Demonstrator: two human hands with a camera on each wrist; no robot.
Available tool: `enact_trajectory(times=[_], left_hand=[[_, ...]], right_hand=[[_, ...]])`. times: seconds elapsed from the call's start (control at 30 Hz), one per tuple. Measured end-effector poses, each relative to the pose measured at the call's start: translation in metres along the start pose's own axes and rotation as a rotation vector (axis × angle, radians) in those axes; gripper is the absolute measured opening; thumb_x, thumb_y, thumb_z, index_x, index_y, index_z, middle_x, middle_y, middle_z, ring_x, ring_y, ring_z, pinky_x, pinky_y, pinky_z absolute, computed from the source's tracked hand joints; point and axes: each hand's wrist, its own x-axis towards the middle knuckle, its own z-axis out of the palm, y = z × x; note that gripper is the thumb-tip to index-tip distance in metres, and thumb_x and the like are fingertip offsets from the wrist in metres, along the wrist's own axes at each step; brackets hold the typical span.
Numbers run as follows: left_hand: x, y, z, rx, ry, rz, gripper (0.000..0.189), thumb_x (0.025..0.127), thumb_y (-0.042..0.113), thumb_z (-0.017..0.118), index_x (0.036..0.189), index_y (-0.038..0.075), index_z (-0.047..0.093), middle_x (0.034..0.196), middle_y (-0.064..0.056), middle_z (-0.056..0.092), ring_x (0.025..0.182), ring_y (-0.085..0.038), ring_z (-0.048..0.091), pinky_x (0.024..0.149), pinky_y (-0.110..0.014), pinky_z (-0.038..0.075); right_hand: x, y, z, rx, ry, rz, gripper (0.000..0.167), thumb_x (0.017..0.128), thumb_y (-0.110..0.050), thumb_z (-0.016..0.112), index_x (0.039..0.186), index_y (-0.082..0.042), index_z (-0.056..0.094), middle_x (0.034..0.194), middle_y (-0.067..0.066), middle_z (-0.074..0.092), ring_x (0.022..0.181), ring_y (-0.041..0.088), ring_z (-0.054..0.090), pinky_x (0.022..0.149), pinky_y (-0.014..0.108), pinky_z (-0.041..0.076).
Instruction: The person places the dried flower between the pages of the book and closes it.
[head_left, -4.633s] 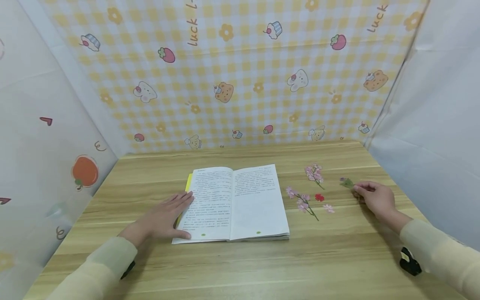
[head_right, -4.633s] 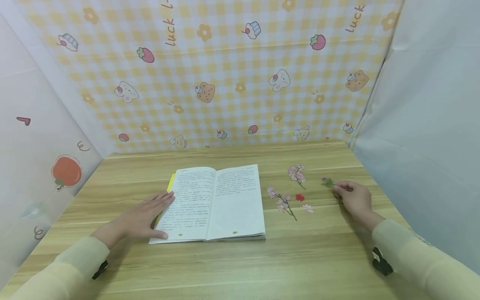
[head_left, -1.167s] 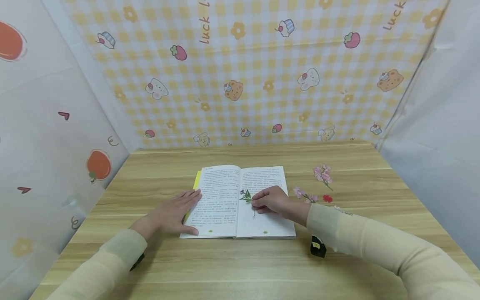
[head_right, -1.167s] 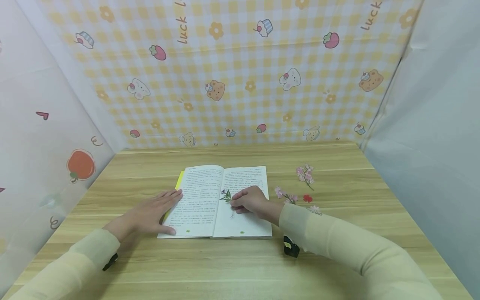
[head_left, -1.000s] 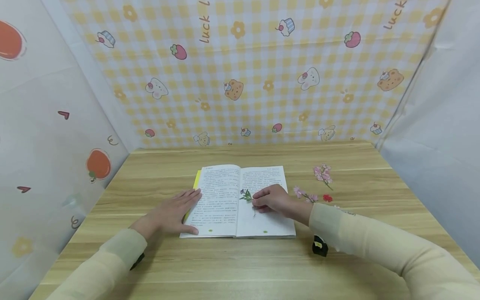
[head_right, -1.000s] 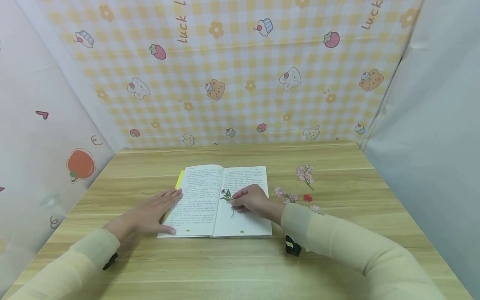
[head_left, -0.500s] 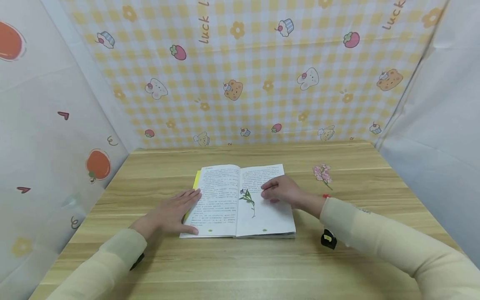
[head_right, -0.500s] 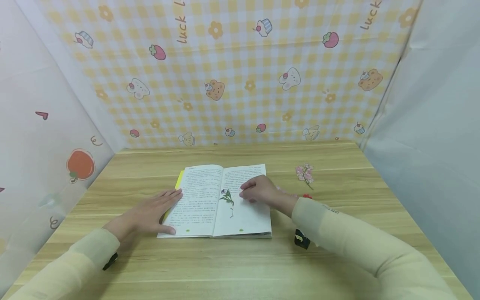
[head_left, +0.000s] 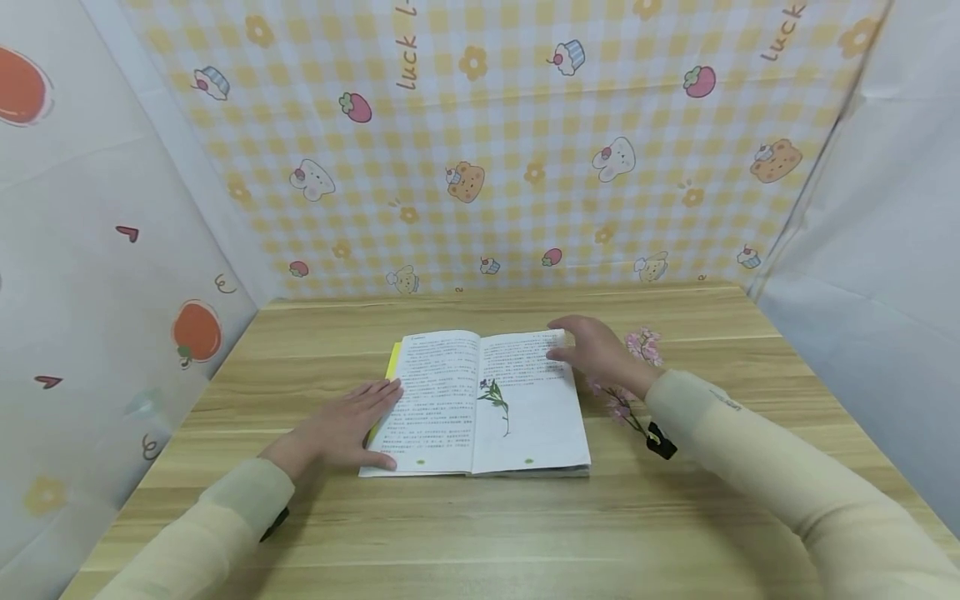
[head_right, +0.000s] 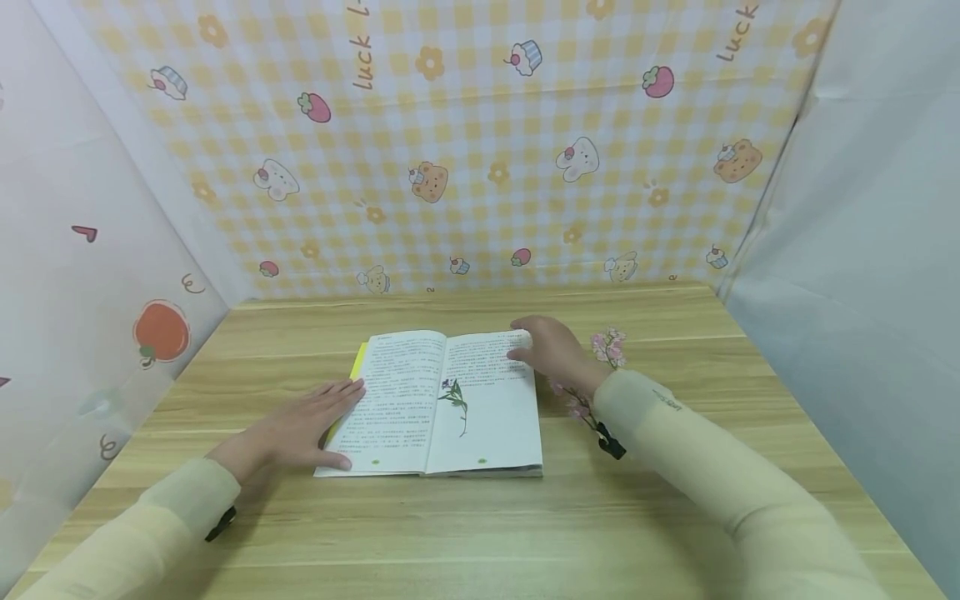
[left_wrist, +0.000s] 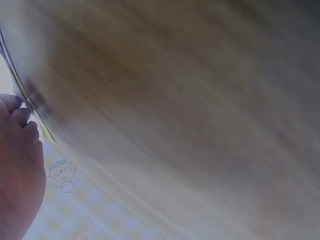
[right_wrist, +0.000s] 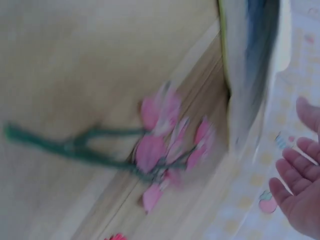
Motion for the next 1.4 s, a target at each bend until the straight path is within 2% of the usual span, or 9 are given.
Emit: enact_trajectory(times=[0.17,0.3,0.4,0.57,0.73,1.0,1.17,1.3,1.4], left_hand=[[0.001,0.000,-0.001,0.035,-0.014,-0.001,0.115,0.077,0.085,0.041,0.154,0.003,0.020,0.161,-0.010,0.015,0.147,-0.026,0.013,0.117,-0.043,0.018],[0.001,0.001,-0.002,0.060,-0.004,0.023,0.113,0.079,0.084,0.042,0.153,0.001,0.021,0.160,-0.012,0.017,0.146,-0.028,0.015,0.116,-0.044,0.020],[0.001,0.002,-0.001,0.092,-0.003,0.036,0.113,0.080,0.084,0.040,0.153,0.000,0.021,0.160,-0.013,0.017,0.146,-0.029,0.016,0.116,-0.044,0.020],[0.001,0.001,0.001,0.133,-0.012,0.039,0.113,0.080,0.085,0.037,0.154,0.000,0.019,0.160,-0.013,0.015,0.146,-0.027,0.014,0.117,-0.041,0.018],[0.001,0.000,0.002,0.140,-0.010,0.042,0.113,0.081,0.084,0.037,0.154,0.000,0.019,0.160,-0.013,0.015,0.146,-0.027,0.014,0.117,-0.041,0.017],[0.000,0.001,0.001,0.138,-0.020,0.036,0.113,0.081,0.083,0.037,0.154,0.000,0.018,0.160,-0.014,0.015,0.147,-0.027,0.013,0.117,-0.042,0.016],[-0.001,0.002,-0.001,0.148,-0.021,0.034,0.113,0.081,0.084,0.036,0.154,-0.001,0.019,0.160,-0.014,0.015,0.147,-0.027,0.013,0.117,-0.041,0.016],[-0.001,0.002,-0.002,0.142,-0.022,0.035,0.113,0.081,0.084,0.037,0.154,-0.001,0.019,0.160,-0.014,0.015,0.147,-0.028,0.013,0.117,-0.041,0.016],[0.000,0.002,-0.002,0.129,-0.023,0.033,0.113,0.081,0.083,0.038,0.154,-0.001,0.018,0.160,-0.014,0.015,0.147,-0.028,0.013,0.117,-0.042,0.016]], right_hand=[[0.011,0.013,0.002,-0.097,-0.051,-0.055,0.069,0.087,-0.034,0.073,0.141,-0.001,0.047,0.143,0.017,0.048,0.132,0.036,0.041,0.109,0.050,0.033],[0.015,0.022,0.004,-0.212,-0.083,-0.145,0.073,0.090,-0.040,0.068,0.143,0.002,0.042,0.144,0.020,0.045,0.134,0.037,0.039,0.111,0.049,0.030],[0.015,0.027,0.005,-0.248,-0.104,-0.183,0.074,0.093,-0.042,0.064,0.145,0.005,0.038,0.148,0.022,0.039,0.136,0.038,0.036,0.112,0.050,0.028],[0.014,0.033,0.005,-0.284,-0.134,-0.201,0.076,0.096,-0.044,0.058,0.146,0.007,0.034,0.150,0.025,0.033,0.136,0.041,0.034,0.111,0.051,0.028],[0.013,0.035,0.005,-0.311,-0.156,-0.213,0.074,0.097,-0.045,0.055,0.145,0.008,0.036,0.147,0.026,0.036,0.133,0.044,0.037,0.110,0.053,0.030],[0.017,0.039,0.008,-0.361,-0.221,-0.195,0.066,0.098,-0.051,0.049,0.136,0.004,0.045,0.150,0.026,0.032,0.141,0.041,0.023,0.115,0.053,0.018],[0.017,0.039,0.008,-0.365,-0.217,-0.194,0.070,0.098,-0.051,0.050,0.141,0.003,0.042,0.146,0.025,0.039,0.139,0.041,0.027,0.114,0.054,0.020],[0.016,0.040,0.009,-0.336,-0.189,-0.184,0.065,0.096,-0.051,0.054,0.138,-0.001,0.045,0.128,0.018,0.052,0.121,0.037,0.047,0.106,0.052,0.035],[0.016,0.040,0.008,-0.317,-0.183,-0.176,0.068,0.095,-0.050,0.056,0.141,-0.002,0.042,0.131,0.018,0.051,0.121,0.037,0.047,0.105,0.052,0.036]])
